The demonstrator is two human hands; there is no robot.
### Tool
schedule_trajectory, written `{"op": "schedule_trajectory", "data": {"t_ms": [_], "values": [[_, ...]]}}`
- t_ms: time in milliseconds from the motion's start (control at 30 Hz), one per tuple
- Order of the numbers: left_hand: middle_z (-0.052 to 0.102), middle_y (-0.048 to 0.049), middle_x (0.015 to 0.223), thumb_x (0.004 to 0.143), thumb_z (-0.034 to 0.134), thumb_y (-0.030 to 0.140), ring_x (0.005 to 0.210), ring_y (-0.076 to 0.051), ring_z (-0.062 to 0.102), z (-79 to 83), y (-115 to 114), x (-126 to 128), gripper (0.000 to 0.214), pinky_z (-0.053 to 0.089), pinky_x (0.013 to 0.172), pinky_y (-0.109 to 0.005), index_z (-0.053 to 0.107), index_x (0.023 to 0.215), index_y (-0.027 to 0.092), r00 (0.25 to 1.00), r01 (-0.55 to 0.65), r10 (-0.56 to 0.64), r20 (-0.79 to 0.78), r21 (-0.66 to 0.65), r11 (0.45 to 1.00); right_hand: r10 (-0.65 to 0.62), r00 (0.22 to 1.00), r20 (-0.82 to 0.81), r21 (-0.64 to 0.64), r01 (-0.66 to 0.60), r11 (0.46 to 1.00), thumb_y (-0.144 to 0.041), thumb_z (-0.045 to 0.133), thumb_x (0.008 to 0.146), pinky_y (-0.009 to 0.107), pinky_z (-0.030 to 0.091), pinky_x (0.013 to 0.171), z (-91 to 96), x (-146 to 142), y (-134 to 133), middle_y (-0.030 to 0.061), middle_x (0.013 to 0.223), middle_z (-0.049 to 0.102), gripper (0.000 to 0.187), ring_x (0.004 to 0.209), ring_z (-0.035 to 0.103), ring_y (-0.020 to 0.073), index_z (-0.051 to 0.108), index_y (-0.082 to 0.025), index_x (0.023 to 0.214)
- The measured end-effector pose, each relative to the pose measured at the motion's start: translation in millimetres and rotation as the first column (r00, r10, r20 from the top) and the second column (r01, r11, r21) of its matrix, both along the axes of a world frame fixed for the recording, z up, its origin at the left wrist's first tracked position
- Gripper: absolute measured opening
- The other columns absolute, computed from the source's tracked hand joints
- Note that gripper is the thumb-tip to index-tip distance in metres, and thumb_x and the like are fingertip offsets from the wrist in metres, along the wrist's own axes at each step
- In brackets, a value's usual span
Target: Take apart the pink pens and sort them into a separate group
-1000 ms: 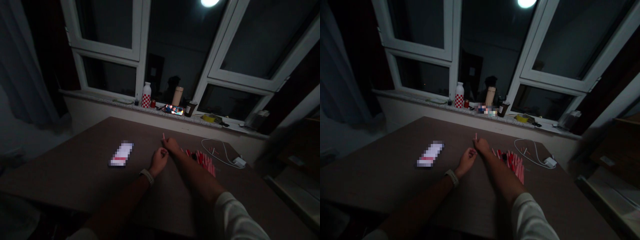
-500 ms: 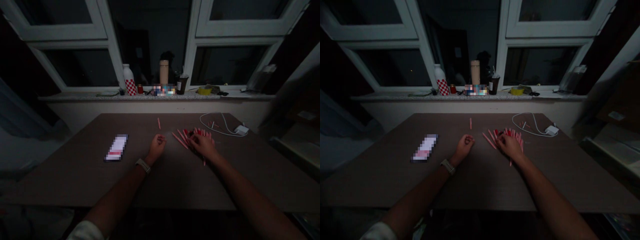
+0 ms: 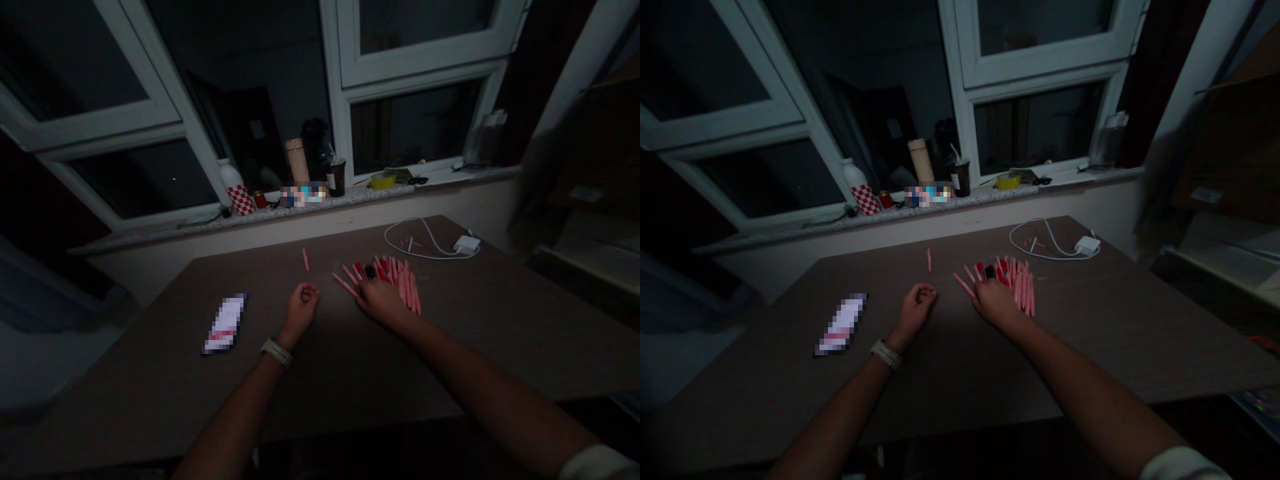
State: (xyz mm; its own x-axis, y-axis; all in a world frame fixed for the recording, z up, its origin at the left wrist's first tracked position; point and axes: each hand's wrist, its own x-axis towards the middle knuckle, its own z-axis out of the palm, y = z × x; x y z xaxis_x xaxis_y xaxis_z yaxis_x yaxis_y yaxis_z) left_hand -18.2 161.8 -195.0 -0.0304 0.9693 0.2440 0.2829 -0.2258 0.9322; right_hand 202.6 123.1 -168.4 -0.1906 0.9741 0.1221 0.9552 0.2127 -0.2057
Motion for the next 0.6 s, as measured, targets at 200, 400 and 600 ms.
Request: {"op": "schedule_trajectory", "data": {"t_ms": [200,400,600], "values": [[0.055,0.0007,0.073,0.072,0.066,0.033,0.061,-0.011,0.048,1.8,-2.2,0.4,0.022,0.039,0.060,-0.022,0.060,0.084,0.015,0.999,0.028,-0.028,-0.024,0.003,1.000,-0.073,0.997,-0.023,0.059,0.074,0.996,-0.035,0.051,0.089,0.039,0.048,0.083,1.3,-6.1,-2.3,0.0201,0.103,0.069,0.037,0.096,0.065,0.0301,0.065,-0.012,0.115],[0.054,0.0012,0.073,0.075,0.064,0.033,0.062,-0.011,0.048,4.2,-7.5,2.3,0.022,0.039,0.060,-0.022,0.060,0.086,0.016,0.996,0.056,-0.052,-0.077,0.044,0.997,-0.073,0.997,-0.038,0.118,0.077,0.990,-0.027,0.053,0.087,0.036,0.048,0.075,-2.3,-11.1,-2.9,0.0238,0.094,0.070,0.028,0.088,0.067,0.0307,0.071,-0.009,0.098],[0.064,-0.0033,0.082,0.083,0.061,0.037,0.071,-0.013,0.057,9.3,-19.7,8.3,0.027,0.044,0.065,-0.024,0.063,0.098,0.015,0.963,0.211,-0.190,-0.190,0.097,0.973,0.079,0.940,-0.331,0.141,-0.034,0.989,-0.028,0.056,0.084,0.027,0.045,0.066,-6.5,-10.3,-1.0,0.0098,0.080,0.073,0.018,0.074,0.068,0.0211,0.070,-0.016,0.085]]}}
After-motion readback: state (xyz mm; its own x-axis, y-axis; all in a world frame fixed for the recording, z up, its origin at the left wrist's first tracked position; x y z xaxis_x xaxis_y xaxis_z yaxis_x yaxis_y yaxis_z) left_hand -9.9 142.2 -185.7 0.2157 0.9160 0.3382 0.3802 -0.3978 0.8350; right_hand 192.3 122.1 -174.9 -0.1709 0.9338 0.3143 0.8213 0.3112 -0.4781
